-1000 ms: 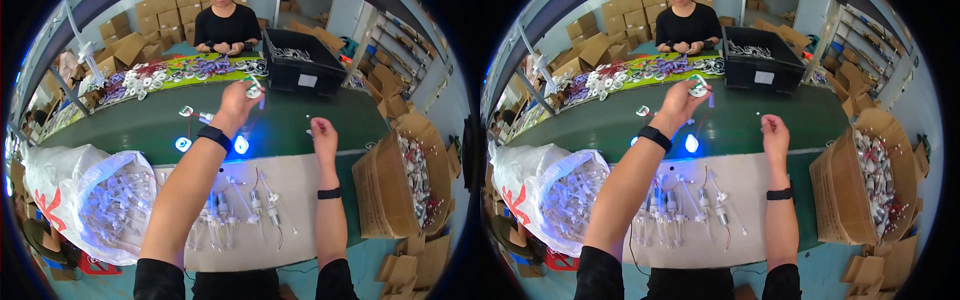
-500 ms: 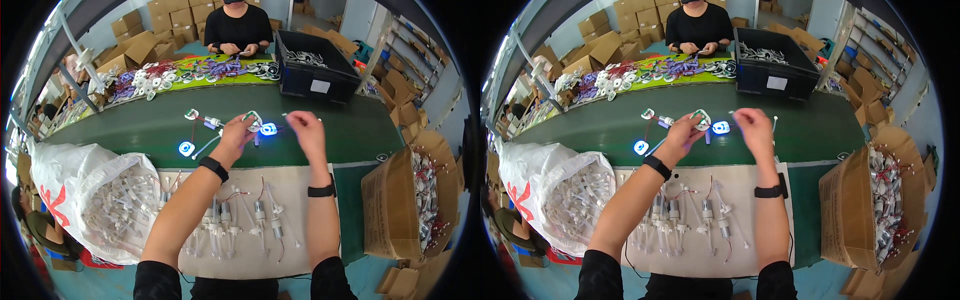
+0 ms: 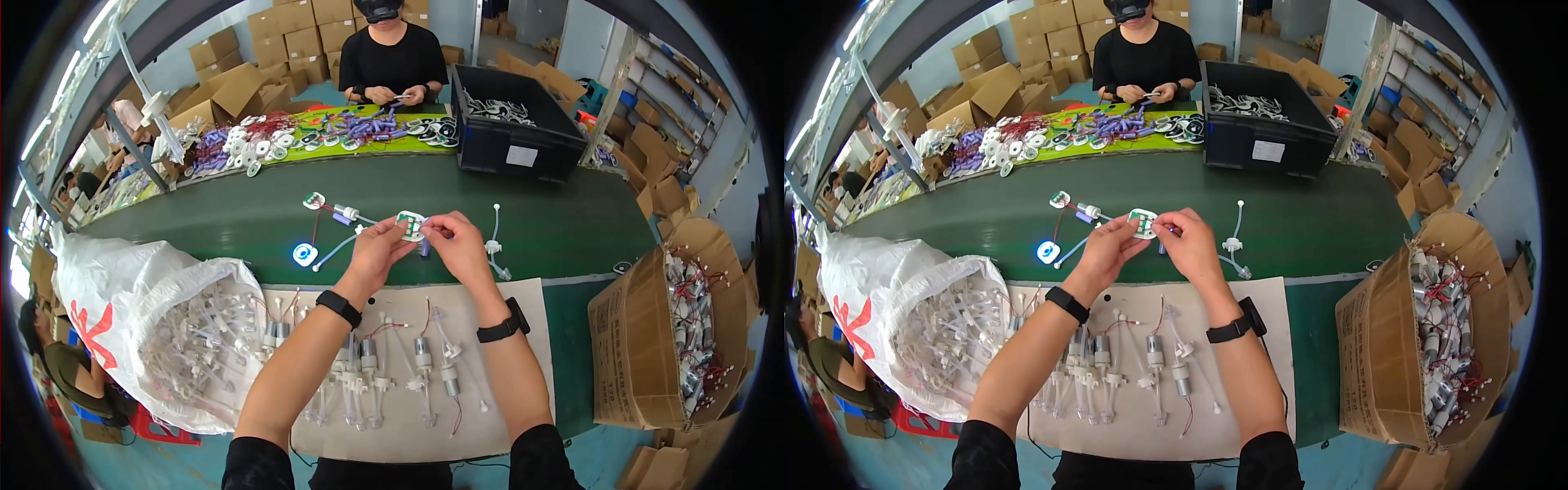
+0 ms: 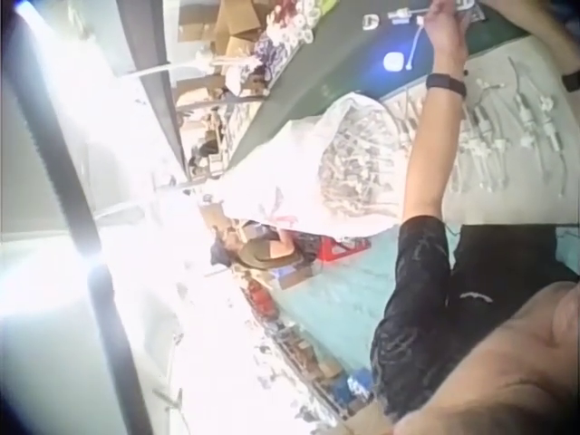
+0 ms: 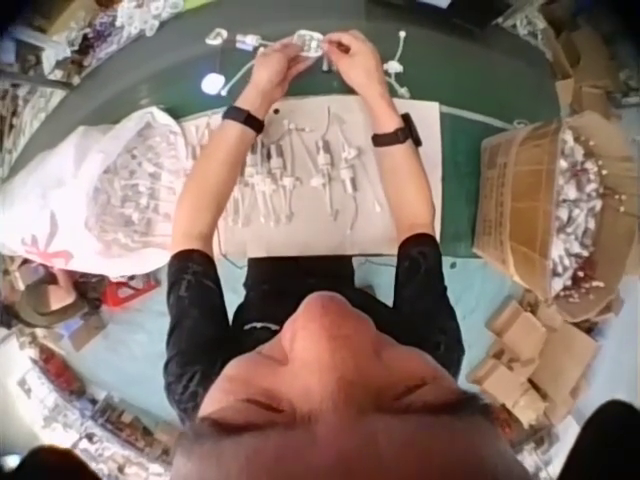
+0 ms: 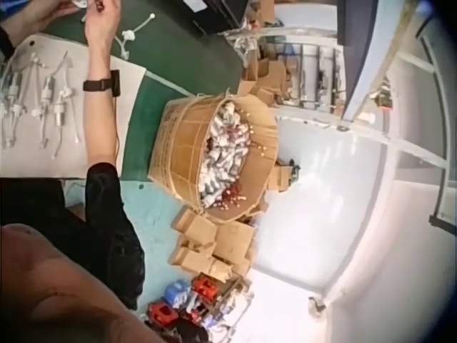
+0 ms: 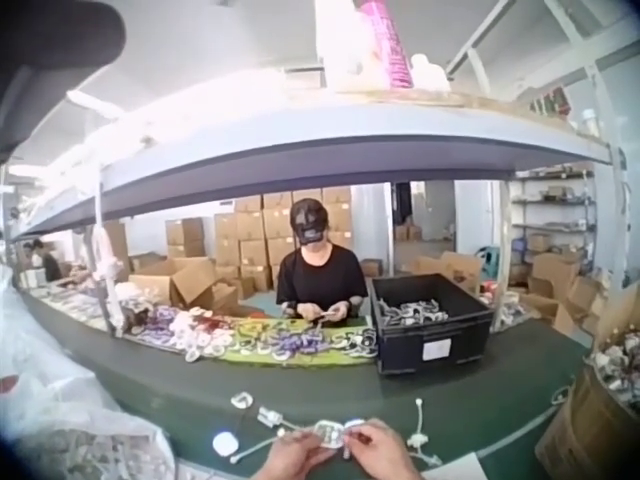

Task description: The person picks up a motor and a pump from a box and a bag, fits the pump onto the motor, and places the assembly on a tray. They then take a circuit board from the conveyor belt and connect the motor's wires to it.

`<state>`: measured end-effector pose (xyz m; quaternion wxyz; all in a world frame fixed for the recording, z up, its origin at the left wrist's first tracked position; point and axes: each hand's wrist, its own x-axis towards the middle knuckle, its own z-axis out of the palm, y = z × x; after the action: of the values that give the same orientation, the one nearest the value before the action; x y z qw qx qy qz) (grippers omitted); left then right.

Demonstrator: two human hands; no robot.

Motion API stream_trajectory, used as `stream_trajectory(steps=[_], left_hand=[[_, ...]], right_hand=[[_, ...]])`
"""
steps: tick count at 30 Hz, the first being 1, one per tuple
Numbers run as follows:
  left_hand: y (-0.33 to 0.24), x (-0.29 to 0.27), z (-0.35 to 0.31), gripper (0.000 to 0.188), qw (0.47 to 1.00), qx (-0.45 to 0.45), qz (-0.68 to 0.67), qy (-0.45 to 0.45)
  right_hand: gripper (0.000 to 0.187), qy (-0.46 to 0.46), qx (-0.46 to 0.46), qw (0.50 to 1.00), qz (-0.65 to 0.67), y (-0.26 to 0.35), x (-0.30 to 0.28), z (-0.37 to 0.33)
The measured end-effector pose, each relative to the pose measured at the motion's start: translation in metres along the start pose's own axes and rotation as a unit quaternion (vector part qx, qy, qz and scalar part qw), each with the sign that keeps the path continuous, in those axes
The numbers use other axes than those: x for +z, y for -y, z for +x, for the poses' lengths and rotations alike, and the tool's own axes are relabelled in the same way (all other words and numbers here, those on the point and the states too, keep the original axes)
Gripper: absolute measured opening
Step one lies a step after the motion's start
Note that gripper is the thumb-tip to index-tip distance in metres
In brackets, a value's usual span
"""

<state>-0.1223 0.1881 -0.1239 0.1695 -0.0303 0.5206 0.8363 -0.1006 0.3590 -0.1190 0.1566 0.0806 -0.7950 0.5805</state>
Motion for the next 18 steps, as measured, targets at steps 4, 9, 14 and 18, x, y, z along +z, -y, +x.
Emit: stream_trajectory(steps=[4, 9, 14, 18], left_hand=[[0.005, 0.004, 0.004, 0.031, 1.000, 0.005, 0.000, 0.020], [0.003, 0.013, -0.002, 0.034, 0.999, 0.037, 0.002, -0.026], [0.003, 0.008, -0.001, 0.028, 0.989, 0.108, 0.105, -0.006], [0.003, 0.007, 0.001, 0.021, 0.988, 0.092, 0.124, -0.006]], right_hand=[[0.014, -0.010, -0.041, 0.999, -0.028, -0.012, 0.001, 0.001], [0.012, -0.040, -0.066, 0.995, -0.070, -0.008, 0.001, -0.001], [0.011, -0.052, -0.066, 0.993, -0.081, -0.002, 0.001, -0.001], [0.010, -0.050, -0.046, 0.996, -0.050, -0.007, 0.003, -0.001]])
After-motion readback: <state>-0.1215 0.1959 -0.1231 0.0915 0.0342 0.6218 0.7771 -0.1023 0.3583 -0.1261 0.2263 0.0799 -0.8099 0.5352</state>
